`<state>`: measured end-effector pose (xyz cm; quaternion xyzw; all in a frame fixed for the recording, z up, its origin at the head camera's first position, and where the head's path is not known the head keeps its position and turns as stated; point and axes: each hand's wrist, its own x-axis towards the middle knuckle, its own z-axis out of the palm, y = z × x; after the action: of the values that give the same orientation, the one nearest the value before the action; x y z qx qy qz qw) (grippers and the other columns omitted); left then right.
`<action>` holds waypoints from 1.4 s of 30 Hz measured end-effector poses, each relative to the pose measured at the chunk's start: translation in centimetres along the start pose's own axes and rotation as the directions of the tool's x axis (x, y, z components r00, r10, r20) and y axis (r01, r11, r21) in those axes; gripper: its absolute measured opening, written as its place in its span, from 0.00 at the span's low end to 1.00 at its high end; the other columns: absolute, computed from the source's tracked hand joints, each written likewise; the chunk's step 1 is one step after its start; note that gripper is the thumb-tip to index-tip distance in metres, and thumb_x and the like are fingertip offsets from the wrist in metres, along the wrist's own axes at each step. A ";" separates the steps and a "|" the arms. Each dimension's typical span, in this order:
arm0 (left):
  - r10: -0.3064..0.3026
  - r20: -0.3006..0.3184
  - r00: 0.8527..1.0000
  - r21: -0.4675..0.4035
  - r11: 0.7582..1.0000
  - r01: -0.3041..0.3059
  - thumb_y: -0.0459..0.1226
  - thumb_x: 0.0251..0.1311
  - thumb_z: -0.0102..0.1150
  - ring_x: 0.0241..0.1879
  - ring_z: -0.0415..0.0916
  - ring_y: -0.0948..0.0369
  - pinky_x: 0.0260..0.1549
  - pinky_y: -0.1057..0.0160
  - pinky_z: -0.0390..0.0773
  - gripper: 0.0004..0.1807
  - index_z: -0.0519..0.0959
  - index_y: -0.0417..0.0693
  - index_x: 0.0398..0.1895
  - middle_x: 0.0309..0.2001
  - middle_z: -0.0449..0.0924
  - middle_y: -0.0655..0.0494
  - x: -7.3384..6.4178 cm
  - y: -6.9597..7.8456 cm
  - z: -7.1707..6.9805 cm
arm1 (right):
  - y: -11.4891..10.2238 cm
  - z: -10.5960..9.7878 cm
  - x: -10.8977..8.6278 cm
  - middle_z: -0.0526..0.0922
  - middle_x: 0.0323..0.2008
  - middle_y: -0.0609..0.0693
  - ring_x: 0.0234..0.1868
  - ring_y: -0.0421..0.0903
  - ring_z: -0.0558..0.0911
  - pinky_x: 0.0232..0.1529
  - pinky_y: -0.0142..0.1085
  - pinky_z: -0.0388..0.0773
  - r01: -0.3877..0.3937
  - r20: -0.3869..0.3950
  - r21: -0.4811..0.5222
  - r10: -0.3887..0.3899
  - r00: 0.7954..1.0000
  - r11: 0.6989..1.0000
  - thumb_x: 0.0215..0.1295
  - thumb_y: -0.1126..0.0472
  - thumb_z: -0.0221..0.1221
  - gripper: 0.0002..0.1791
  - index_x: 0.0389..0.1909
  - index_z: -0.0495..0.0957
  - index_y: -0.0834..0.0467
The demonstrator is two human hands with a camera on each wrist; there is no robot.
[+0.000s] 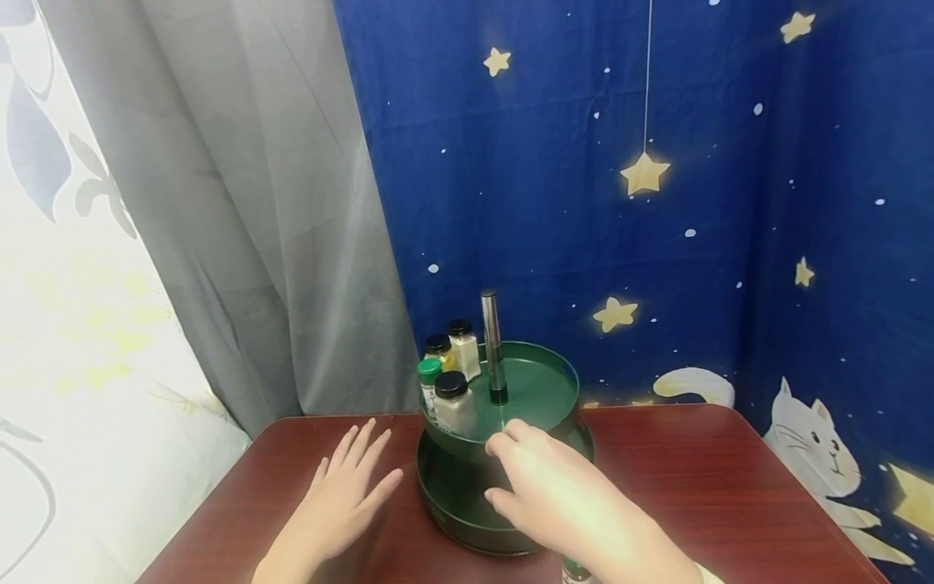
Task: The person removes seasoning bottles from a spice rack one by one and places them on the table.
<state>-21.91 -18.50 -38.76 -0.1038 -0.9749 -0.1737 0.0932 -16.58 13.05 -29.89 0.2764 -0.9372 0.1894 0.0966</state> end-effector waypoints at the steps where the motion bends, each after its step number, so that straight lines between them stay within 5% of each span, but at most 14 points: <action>1: 0.001 0.000 1.000 0.001 1.000 -0.001 0.74 0.73 0.37 0.87 0.45 0.44 0.73 0.19 0.52 0.46 0.63 0.60 0.84 0.87 0.50 0.53 0.0 0.0 0.0 | -0.2 -0.1 0.1 0.83 0.51 0.42 0.42 0.36 0.84 0.44 0.36 0.86 0.000 -0.009 -0.001 0.000 1.000 1.000 0.65 0.50 0.75 0.20 0.55 0.84 0.51; 9: 0.006 -0.002 1.000 0.004 1.000 -0.006 0.75 0.72 0.37 0.87 0.44 0.44 0.74 0.20 0.52 0.47 0.63 0.61 0.84 0.88 0.50 0.53 0.1 0.0 0.1 | -1.3 -0.9 2.2 0.83 0.57 0.48 0.52 0.43 0.85 0.51 0.41 0.87 -0.012 -0.102 0.010 0.013 0.995 1.000 0.67 0.53 0.74 0.27 0.64 0.81 0.53; 20: 0.008 -0.005 1.000 0.011 1.000 -0.008 0.75 0.72 0.37 0.87 0.45 0.44 0.73 0.19 0.52 0.47 0.63 0.60 0.84 0.87 0.51 0.52 0.2 0.1 0.2 | -0.8 -0.4 5.0 0.78 0.65 0.55 0.60 0.52 0.83 0.57 0.47 0.87 0.037 -0.268 -0.022 -0.041 0.963 0.999 0.68 0.56 0.73 0.27 0.66 0.80 0.55; 32: 0.000 0.016 1.000 0.000 1.000 0.000 0.76 0.71 0.37 0.87 0.44 0.43 0.73 0.19 0.51 0.48 0.63 0.61 0.84 0.88 0.50 0.52 0.3 0.4 0.1 | -0.9 -0.5 7.6 0.79 0.64 0.57 0.57 0.52 0.85 0.58 0.49 0.87 -0.011 -0.231 0.005 0.012 0.973 1.000 0.71 0.53 0.70 0.27 0.68 0.79 0.56; 42: -0.003 0.041 0.999 -0.015 1.000 0.004 0.77 0.70 0.37 0.88 0.42 0.44 0.73 0.19 0.50 0.49 0.63 0.62 0.84 0.88 0.50 0.53 0.3 0.9 0.4 | -1.2 0.1 9.3 0.82 0.65 0.56 0.67 0.55 0.81 0.68 0.52 0.81 -0.038 -0.168 0.018 0.040 0.985 0.999 0.71 0.49 0.70 0.29 0.68 0.79 0.56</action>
<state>-22.02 -17.45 -38.74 -0.1062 -0.9754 -0.1791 0.0719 -23.65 7.63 -26.95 0.2417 -0.9296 0.2208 0.1694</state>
